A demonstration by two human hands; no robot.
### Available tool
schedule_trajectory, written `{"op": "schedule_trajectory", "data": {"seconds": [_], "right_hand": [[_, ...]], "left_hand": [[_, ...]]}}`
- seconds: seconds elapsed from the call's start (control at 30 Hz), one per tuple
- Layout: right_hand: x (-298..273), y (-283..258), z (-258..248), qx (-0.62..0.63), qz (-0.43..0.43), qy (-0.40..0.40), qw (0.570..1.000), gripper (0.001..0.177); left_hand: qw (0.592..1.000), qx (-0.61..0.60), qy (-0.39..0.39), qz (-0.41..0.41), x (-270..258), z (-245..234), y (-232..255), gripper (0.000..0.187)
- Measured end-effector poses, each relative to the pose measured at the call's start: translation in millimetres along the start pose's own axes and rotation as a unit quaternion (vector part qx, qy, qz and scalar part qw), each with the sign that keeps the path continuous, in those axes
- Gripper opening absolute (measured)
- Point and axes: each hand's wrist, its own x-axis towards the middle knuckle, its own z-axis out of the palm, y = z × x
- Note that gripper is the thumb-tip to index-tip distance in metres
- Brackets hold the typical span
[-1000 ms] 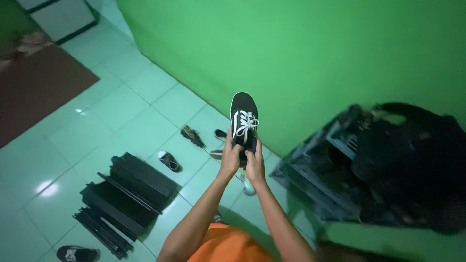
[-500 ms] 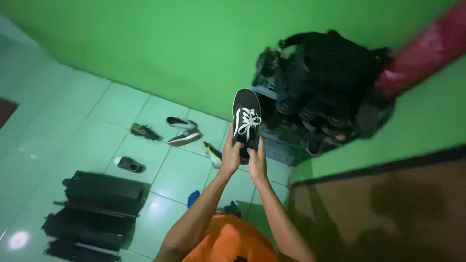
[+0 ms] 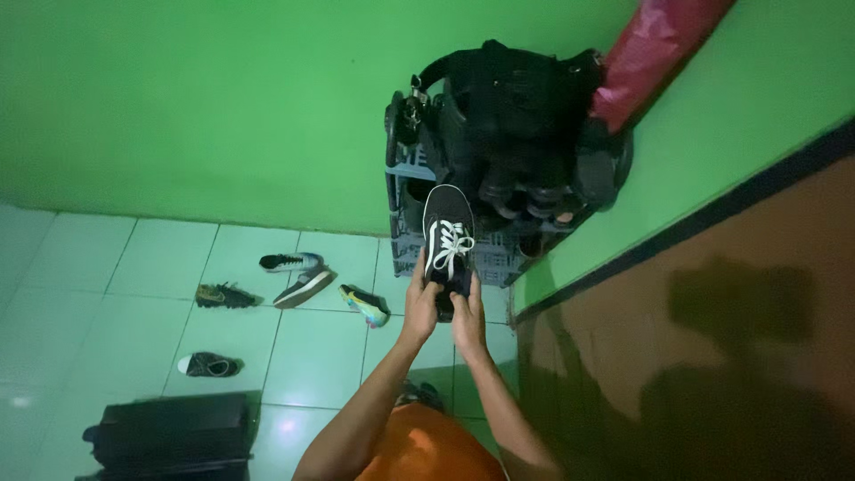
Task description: The person picks up socks and various shoes from the floor by hand and places them one by one onto a shoe rack.
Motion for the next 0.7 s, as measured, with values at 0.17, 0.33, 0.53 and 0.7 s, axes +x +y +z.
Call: {"op": "schedule_trajectory", "data": {"seconds": [0.17, 0.33, 0.53, 0.7], "right_hand": [[-8.8, -8.8, 12.3, 0.036, 0.009, 0.036, 0.999, 0.066], [-23.6, -12.2, 16.4, 0.026, 0.016, 0.064, 0.997, 0.065], [-45.4, -3.6, 5.7, 0.019, -0.022, 0.073, 0.997, 0.066], [-59.2, 1.3, -12.9, 0.074, -0.020, 0.032, 0.997, 0.084]], "left_hand": [[0.999, 0.018, -0.019, -0.019, 7.5, -5.5, -1.7, 0.080], [0.999, 0.017, -0.033, -0.036, -0.9, -9.6, -10.9, 0.075], [0.991, 0.002, -0.042, -0.128, -13.7, -2.8, -21.7, 0.076], [0.997, 0.015, -0.045, -0.061, -21.0, 9.5, -45.6, 0.072]]}}
